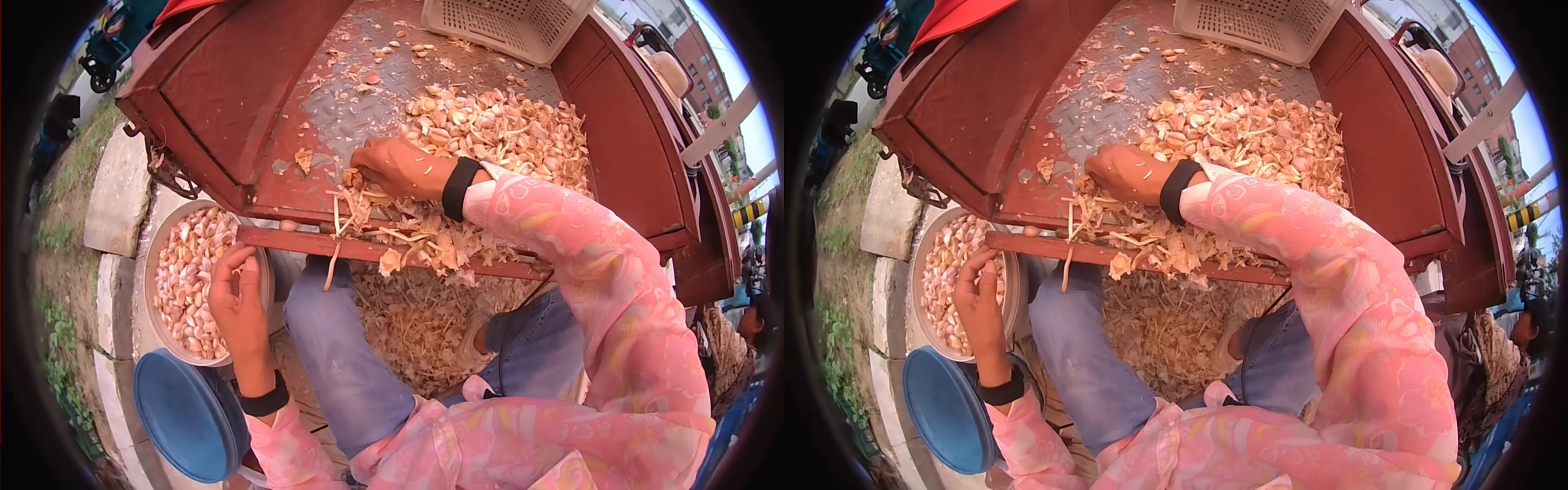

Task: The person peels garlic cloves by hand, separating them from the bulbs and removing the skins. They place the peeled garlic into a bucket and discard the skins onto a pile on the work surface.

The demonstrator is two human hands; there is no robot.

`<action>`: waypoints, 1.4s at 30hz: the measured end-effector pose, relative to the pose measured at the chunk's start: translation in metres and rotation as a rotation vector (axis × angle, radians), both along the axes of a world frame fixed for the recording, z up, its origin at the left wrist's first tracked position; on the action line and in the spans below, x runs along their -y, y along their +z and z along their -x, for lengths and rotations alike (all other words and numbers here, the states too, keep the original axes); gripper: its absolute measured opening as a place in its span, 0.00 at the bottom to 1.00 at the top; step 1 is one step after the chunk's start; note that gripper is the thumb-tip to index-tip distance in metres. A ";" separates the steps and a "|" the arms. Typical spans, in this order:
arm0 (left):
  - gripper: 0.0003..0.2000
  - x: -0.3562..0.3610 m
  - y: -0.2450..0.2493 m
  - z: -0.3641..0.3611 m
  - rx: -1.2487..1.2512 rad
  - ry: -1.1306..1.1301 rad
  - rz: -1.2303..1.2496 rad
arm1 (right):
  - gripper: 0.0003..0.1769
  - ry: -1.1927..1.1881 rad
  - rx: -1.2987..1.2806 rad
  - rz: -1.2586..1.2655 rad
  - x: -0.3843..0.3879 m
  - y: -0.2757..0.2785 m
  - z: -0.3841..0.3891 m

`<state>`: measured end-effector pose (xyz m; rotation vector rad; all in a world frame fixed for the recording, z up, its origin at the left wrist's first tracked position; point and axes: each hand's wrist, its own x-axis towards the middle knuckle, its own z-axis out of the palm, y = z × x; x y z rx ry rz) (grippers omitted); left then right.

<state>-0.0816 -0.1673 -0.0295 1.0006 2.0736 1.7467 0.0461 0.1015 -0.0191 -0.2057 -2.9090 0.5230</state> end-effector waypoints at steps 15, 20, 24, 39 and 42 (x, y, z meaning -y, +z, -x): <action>0.18 -0.130 -0.017 -0.081 -0.745 -0.467 0.113 | 0.11 -0.406 -0.068 1.133 0.040 0.000 -0.129; 0.12 -0.093 0.009 -0.109 -0.628 -0.793 0.160 | 0.12 -0.141 0.163 0.691 0.057 0.012 -0.154; 0.08 -0.133 0.034 -0.098 -0.298 -0.611 0.327 | 0.18 0.051 0.169 0.366 0.086 0.020 -0.165; 0.09 -0.182 0.017 -0.088 -0.845 -0.325 0.471 | 0.08 -0.176 -0.176 0.351 0.037 0.005 -0.155; 0.11 -0.160 0.018 -0.097 0.411 -0.455 0.107 | 0.08 -0.251 -0.265 0.497 0.032 0.003 -0.149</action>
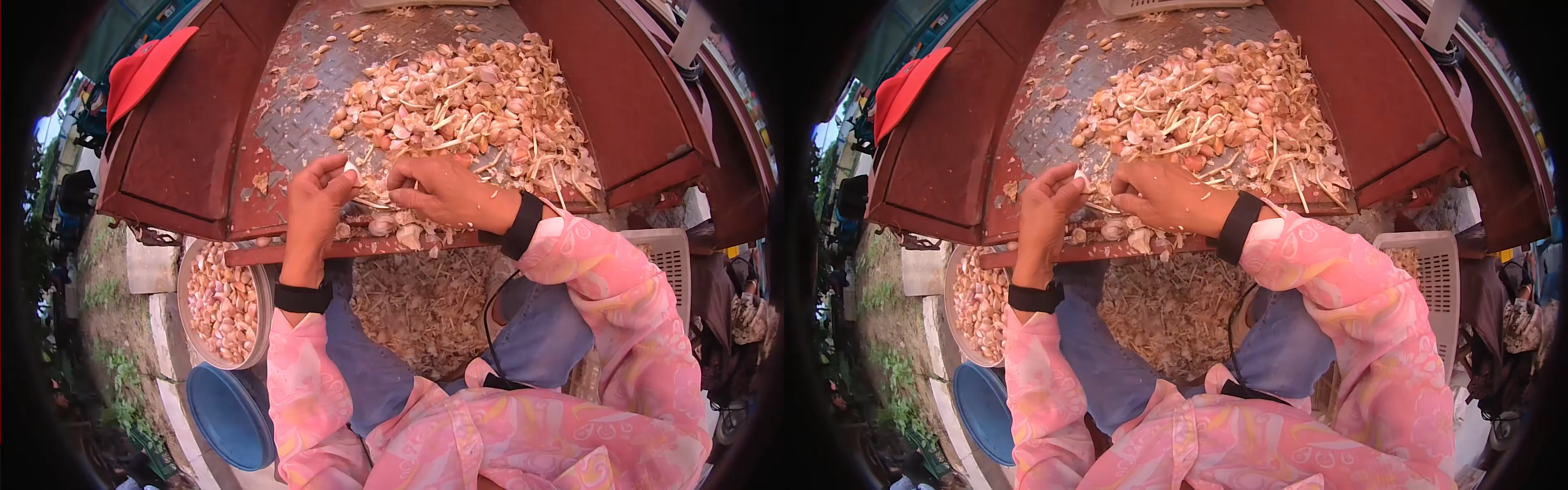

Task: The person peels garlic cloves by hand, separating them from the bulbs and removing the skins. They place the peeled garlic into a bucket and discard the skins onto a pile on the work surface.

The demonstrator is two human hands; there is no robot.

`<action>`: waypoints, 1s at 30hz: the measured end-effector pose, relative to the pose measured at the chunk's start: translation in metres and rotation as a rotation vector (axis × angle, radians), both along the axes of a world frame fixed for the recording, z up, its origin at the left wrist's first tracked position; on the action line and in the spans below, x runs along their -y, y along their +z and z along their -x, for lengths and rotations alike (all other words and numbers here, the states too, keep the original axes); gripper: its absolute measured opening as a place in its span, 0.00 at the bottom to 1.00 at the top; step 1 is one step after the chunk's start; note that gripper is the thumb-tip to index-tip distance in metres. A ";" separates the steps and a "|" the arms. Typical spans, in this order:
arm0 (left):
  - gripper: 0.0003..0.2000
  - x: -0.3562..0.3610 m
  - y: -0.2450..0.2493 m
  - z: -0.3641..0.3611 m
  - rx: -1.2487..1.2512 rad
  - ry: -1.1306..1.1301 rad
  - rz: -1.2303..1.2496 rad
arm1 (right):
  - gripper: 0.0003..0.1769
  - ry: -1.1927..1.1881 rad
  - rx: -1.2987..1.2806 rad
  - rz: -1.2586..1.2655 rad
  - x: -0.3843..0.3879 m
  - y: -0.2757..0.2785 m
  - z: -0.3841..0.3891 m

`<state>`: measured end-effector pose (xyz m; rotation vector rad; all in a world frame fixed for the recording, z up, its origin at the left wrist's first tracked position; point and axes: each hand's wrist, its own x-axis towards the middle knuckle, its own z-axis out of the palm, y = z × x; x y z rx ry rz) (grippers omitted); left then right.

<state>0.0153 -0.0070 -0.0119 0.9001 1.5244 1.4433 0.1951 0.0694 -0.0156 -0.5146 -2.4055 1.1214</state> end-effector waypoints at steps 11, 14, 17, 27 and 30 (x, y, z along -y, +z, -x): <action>0.07 0.059 -0.006 -0.052 -0.279 0.087 -0.511 | 0.22 0.184 0.032 0.701 0.022 0.012 0.010; 0.07 0.067 0.007 -0.052 -0.409 0.105 -0.478 | 0.23 0.183 -0.024 0.681 0.029 0.006 0.017; 0.07 0.072 0.002 -0.046 -0.641 0.109 -0.543 | 0.23 0.091 -0.131 0.472 0.036 0.005 0.024; 0.06 0.090 0.011 -0.049 0.480 0.111 -0.532 | 0.11 0.140 0.005 0.140 0.031 0.014 0.005; 0.07 0.107 0.016 -0.030 0.460 0.160 -0.507 | 0.10 0.188 0.094 -0.184 0.035 0.010 0.001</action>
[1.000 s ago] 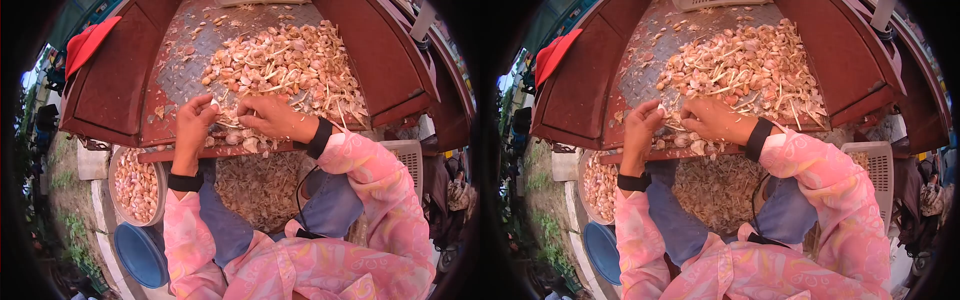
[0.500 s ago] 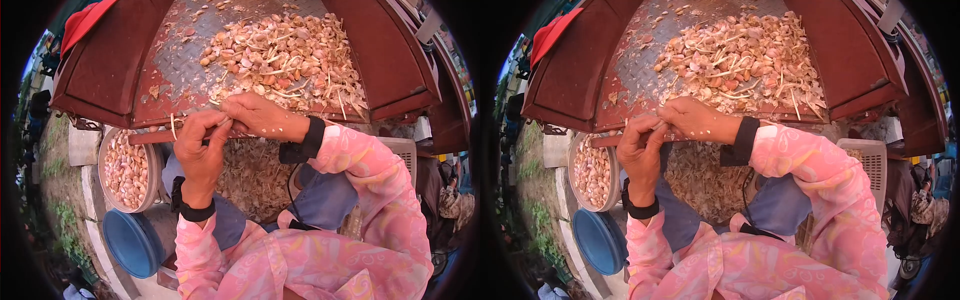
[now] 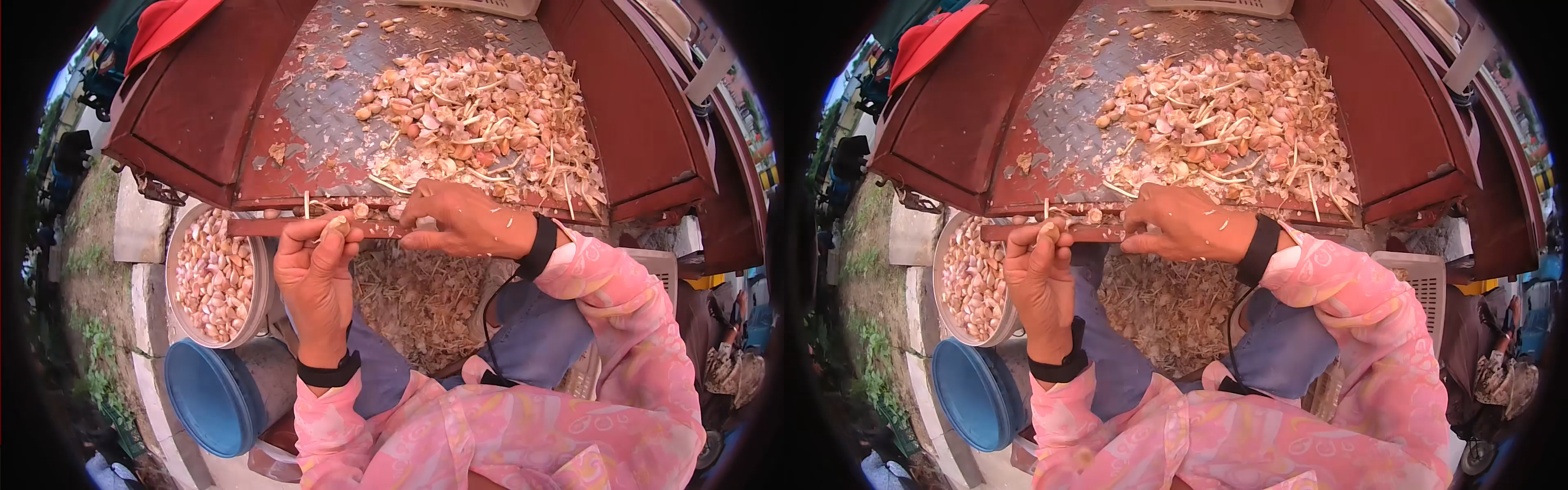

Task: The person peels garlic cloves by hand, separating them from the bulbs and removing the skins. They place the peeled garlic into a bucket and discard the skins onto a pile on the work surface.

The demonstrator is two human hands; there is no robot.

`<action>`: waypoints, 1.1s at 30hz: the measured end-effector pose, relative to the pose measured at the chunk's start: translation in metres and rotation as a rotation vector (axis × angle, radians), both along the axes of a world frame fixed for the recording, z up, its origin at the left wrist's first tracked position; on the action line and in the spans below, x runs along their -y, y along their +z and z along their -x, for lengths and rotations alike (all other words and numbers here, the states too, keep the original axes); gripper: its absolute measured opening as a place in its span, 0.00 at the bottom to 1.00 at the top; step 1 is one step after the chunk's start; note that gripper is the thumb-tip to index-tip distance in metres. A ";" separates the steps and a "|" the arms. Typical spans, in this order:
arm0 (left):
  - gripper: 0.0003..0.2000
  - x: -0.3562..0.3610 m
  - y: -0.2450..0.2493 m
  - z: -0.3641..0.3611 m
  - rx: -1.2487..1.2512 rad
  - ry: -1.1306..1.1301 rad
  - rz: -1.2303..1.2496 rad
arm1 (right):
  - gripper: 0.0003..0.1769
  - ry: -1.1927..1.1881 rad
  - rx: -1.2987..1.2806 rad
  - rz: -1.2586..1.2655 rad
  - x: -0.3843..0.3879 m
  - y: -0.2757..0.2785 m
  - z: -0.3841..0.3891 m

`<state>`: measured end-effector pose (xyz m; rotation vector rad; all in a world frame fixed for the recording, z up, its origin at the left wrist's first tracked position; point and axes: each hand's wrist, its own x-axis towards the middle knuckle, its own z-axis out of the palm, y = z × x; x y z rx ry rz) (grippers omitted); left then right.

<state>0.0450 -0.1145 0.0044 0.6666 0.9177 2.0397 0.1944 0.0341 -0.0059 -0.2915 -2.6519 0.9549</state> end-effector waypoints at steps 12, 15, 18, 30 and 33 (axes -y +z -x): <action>0.09 0.099 -0.071 0.188 -1.109 0.656 0.885 | 0.08 -0.110 0.151 -0.501 -0.128 -0.008 0.130; 0.09 0.074 -0.045 0.146 -0.817 0.537 0.697 | 0.07 -0.039 0.225 -0.609 -0.127 -0.018 0.138; 0.09 0.037 -0.013 0.097 -0.568 0.282 0.477 | 0.07 -0.031 0.240 -0.378 -0.114 -0.004 0.125; 0.07 -0.062 -0.010 0.009 -0.320 -0.153 0.188 | 0.07 0.014 -0.220 0.452 -0.036 0.026 0.027; 0.06 -0.052 -0.010 0.002 -0.365 -0.219 0.205 | 0.06 0.133 -0.251 0.817 -0.031 0.018 0.013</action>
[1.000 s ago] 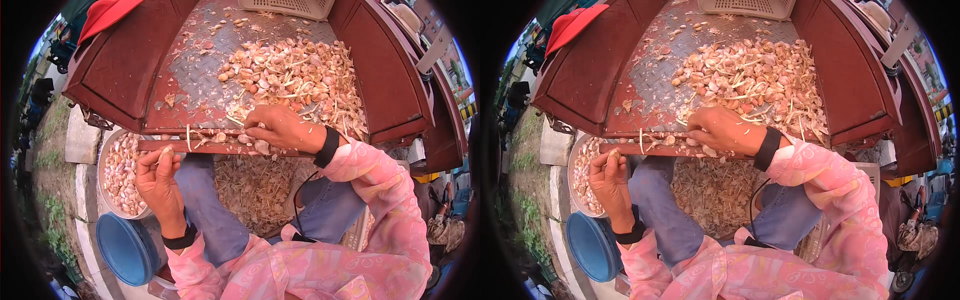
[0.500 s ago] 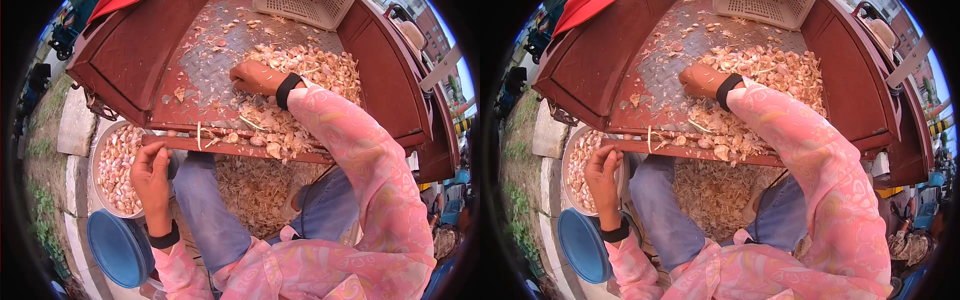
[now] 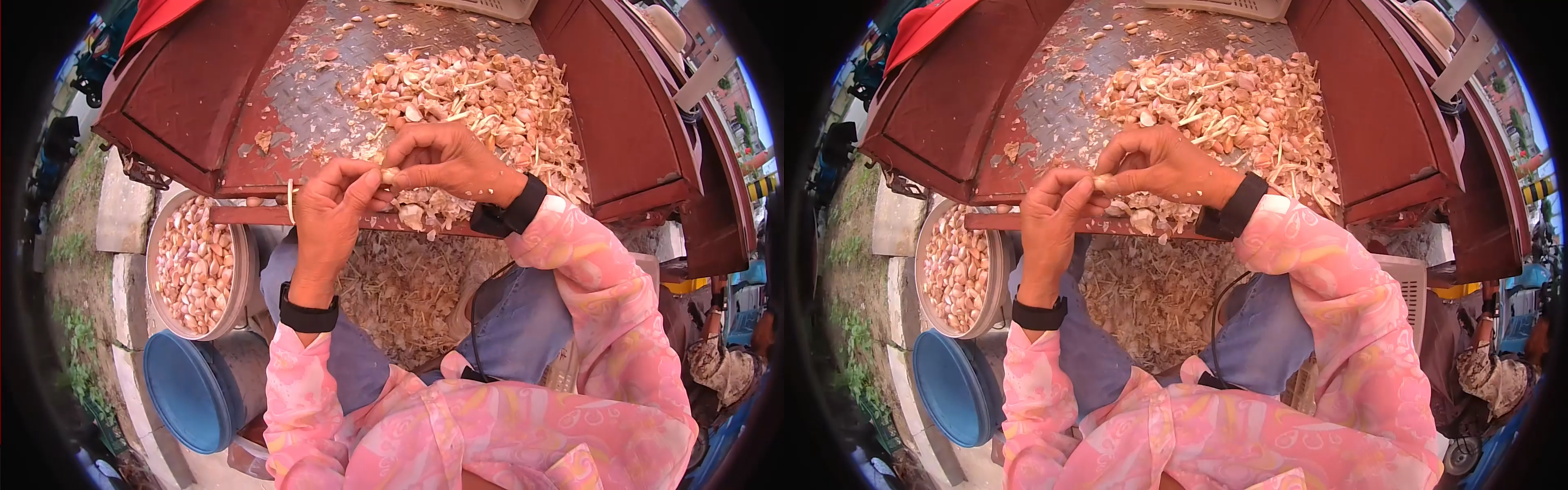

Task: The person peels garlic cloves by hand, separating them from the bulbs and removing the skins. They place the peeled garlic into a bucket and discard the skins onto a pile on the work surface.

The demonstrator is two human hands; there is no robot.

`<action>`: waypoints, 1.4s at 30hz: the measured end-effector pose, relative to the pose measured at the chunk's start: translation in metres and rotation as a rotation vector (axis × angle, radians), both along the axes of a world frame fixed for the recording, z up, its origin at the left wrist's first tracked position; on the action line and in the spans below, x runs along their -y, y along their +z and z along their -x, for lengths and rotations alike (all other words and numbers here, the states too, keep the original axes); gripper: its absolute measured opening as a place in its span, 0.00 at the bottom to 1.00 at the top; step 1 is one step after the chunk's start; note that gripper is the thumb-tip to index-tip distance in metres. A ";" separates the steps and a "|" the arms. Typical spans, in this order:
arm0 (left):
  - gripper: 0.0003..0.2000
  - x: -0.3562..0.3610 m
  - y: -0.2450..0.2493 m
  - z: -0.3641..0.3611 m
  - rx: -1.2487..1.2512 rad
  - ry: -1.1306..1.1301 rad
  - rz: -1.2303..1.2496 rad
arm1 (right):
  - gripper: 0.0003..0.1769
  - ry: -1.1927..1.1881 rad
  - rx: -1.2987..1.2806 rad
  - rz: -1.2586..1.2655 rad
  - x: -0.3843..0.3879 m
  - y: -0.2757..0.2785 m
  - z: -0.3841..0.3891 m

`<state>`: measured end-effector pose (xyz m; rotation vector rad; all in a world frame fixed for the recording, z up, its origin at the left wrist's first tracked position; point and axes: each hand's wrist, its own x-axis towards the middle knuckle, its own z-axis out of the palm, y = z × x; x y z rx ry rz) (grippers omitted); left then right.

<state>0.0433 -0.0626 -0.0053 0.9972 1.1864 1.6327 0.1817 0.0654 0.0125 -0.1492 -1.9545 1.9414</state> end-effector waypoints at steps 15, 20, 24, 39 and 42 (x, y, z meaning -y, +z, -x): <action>0.09 -0.012 -0.010 -0.017 0.271 -0.014 0.124 | 0.07 -0.067 -0.095 -0.036 0.000 -0.013 -0.005; 0.09 -0.012 -0.018 -0.020 0.568 -0.031 0.069 | 0.06 -0.155 0.023 0.050 -0.005 -0.019 -0.003; 0.09 -0.012 -0.023 -0.019 0.524 0.018 0.066 | 0.04 -0.240 0.098 -0.331 -0.001 -0.017 -0.002; 0.06 -0.005 -0.020 -0.024 0.217 0.092 0.130 | 0.07 -0.170 0.325 0.065 -0.003 -0.006 -0.010; 0.08 -0.003 -0.017 -0.024 0.435 0.031 0.077 | 0.07 -0.139 0.244 0.371 -0.004 -0.007 -0.014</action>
